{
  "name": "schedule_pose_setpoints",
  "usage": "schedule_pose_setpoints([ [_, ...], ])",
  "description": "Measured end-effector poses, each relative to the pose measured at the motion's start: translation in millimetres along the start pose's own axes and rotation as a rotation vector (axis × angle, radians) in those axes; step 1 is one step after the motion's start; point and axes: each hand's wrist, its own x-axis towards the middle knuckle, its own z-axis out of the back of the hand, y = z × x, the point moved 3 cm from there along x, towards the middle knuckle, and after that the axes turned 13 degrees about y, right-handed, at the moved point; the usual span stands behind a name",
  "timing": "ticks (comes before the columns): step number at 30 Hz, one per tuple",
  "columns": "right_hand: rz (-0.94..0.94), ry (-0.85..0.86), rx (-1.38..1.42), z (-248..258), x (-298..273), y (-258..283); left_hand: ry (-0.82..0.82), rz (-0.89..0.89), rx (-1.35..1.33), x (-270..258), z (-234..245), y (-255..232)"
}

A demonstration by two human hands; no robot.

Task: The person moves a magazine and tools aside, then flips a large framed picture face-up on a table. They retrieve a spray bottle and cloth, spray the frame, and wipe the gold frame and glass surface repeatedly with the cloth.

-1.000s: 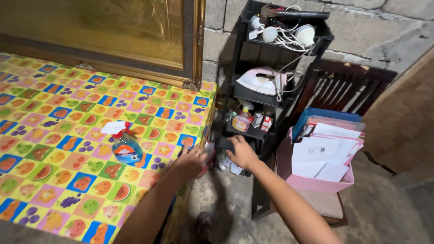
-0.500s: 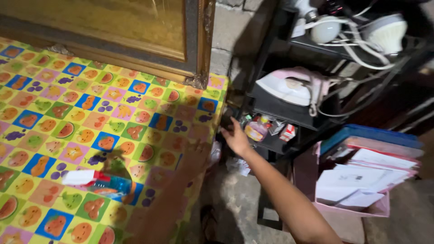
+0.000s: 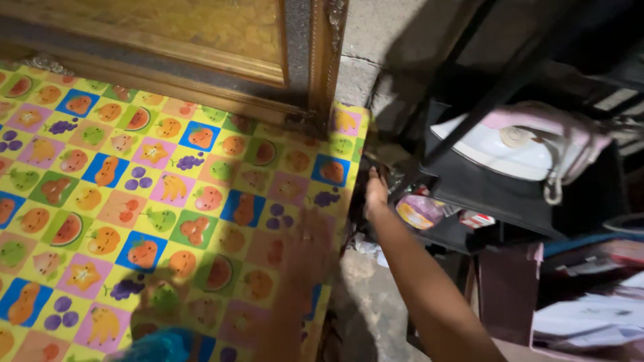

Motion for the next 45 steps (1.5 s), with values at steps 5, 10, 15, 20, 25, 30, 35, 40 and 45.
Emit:
schedule_pose_setpoints([
  [5, 0.007, 0.038, 0.363, -6.4, 48.9, -15.4, 0.002, -0.038, -0.350, 0.2, 7.4, 9.8],
  [10, -0.052, 0.203, 0.613, -17.7, 89.3, -16.2, -0.079, 0.014, -0.318, 1.9, 14.7, 9.6],
  [15, 0.007, 0.166, 0.662, -17.0, 103.4, -19.2, -0.074, -0.017, -0.370, 0.0, 16.9, 11.6],
  [20, 0.150, 0.173, 0.656, -29.2, 70.8, 17.3, -0.113, -0.012, -0.338, -1.9, 14.8, 8.9],
  [25, 0.507, 0.137, 0.243, -40.1, -9.7, 96.1, -0.152, -0.062, -0.188, -2.6, 1.2, 9.2],
  [30, 0.790, 0.192, -0.100, -67.8, -105.2, 152.0, -0.097, -0.076, -0.124, -4.3, -10.1, 7.6],
  [35, 0.748, 0.419, -0.087, -75.4, -193.3, 165.6, -0.073, -0.074, -0.278, 9.1, 4.3, 16.3],
  [40, 0.810, 0.478, -0.192, -43.5, -310.6, 187.4, 0.010, -0.159, -2.586, 43.5, 75.3, 12.0],
  [45, 1.118, 0.649, -0.346, 18.1, -456.8, 218.0, 0.073, -0.702, -2.772, 12.9, 217.8, -50.0],
])
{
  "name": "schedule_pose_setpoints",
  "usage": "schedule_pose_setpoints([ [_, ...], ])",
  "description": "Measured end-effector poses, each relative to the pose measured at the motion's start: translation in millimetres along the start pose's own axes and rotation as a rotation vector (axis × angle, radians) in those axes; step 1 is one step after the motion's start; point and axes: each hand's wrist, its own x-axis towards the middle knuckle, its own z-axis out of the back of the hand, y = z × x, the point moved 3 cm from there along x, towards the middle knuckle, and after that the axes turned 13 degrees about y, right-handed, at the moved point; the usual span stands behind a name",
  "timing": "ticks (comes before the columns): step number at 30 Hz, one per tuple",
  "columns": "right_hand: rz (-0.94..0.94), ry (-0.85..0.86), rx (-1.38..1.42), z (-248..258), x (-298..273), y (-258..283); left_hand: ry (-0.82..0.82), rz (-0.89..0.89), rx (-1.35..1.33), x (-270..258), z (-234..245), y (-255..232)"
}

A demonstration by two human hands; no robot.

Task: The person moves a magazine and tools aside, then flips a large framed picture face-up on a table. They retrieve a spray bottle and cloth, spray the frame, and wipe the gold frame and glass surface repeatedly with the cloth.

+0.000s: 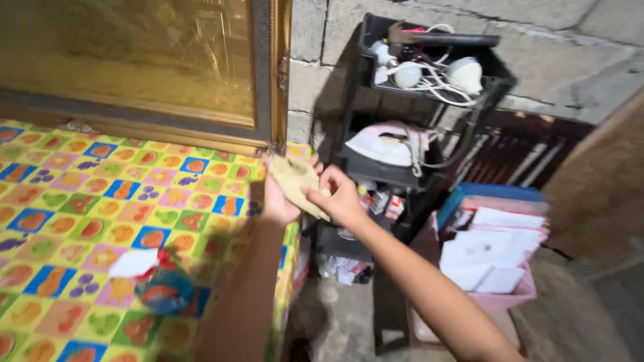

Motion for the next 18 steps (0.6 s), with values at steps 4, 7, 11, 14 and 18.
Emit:
schedule_pose_setpoints([
  [4, -0.174, -0.056, -0.299, 21.7, -45.1, 102.5, -0.185, 0.017, 0.030, -4.2, -101.2, 13.3],
  [7, -0.174, -0.064, -0.498, 23.7, -74.7, 172.4, -0.113, -0.058, 0.171, -1.9, -154.1, 31.1],
  [11, 0.089, -0.094, -0.788, 10.4, -95.7, 259.3, -0.316, -0.192, 0.514, -6.4, -191.2, 53.6],
  [14, 0.212, -0.103, -0.994, -10.6, -111.7, 314.0, -0.417, -0.293, 0.683, -19.2, -219.6, 53.5],
  [18, 0.349, -0.140, -1.094, -42.1, -131.2, 371.2, -0.558, -0.220, 0.544, -38.9, -265.9, 36.2],
])
